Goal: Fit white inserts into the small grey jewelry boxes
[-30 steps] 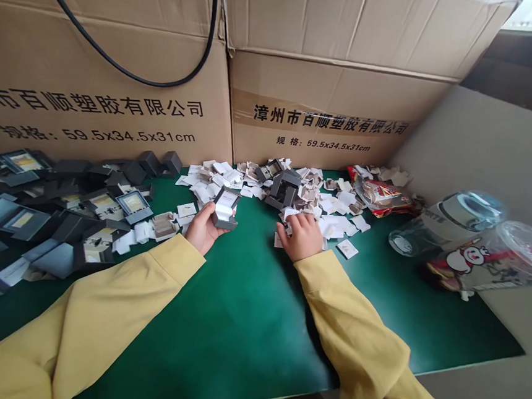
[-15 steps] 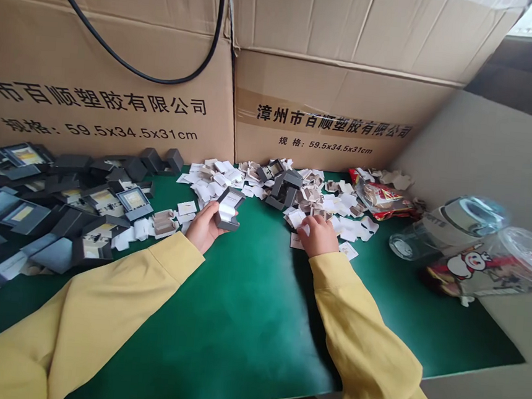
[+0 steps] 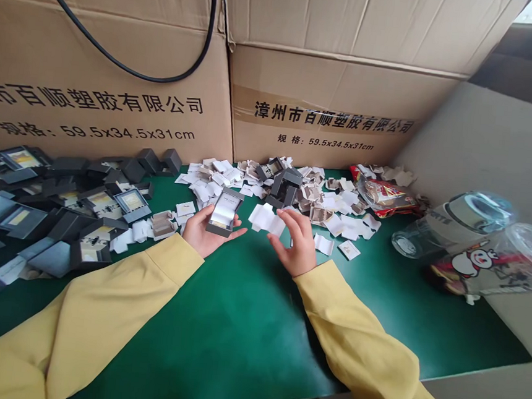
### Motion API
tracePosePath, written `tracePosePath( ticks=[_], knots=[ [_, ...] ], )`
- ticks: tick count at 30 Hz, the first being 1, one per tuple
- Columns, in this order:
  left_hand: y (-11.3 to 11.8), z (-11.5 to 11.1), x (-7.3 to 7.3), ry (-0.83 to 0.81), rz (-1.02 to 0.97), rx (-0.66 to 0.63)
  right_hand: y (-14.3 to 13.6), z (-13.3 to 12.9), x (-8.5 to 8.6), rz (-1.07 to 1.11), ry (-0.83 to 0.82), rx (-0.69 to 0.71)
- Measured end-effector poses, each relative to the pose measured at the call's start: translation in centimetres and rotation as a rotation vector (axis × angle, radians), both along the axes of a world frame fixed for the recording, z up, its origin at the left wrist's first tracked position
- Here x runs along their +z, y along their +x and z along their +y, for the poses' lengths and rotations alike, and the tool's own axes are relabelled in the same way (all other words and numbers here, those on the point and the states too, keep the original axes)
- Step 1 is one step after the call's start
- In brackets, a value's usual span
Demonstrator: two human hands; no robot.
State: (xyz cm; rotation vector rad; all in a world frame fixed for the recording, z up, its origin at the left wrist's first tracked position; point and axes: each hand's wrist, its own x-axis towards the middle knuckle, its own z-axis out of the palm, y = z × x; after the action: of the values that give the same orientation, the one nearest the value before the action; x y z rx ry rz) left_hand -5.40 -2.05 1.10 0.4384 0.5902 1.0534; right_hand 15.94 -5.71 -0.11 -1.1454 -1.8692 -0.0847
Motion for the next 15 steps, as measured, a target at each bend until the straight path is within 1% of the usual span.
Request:
tracePosePath(
  ticks=[2,4,6,8,11,15],
  knots=[
    [0.0,0.0,0.0,-0.005,0.004,-0.005,-0.9,-0.3,-0.5,0.026,-0.061,0.054],
    [0.0,0.2,-0.1,-0.008,0.005,0.026,-1.4,-0.3,-0.8,0.017,-0.098,0.109],
    [0.0,0.3,-0.3,-0.005,0.004,0.045,-1.6,-0.2,-1.0,0.020,-0.105,0.123],
    [0.1,0.3,-0.3,-0.002,0.014,0.041,-1.4,-0.1,-1.1,0.037,-0.102,0.108],
    [0.1,0.2,-0.3,-0.002,0.030,0.004,-1.3,0.1,-1.2,0.047,-0.108,0.097],
    [0.0,0.1,-0.3,0.006,0.050,-0.087,-1.7,0.9,-1.6,0.054,-0.130,0.130]
  ],
)
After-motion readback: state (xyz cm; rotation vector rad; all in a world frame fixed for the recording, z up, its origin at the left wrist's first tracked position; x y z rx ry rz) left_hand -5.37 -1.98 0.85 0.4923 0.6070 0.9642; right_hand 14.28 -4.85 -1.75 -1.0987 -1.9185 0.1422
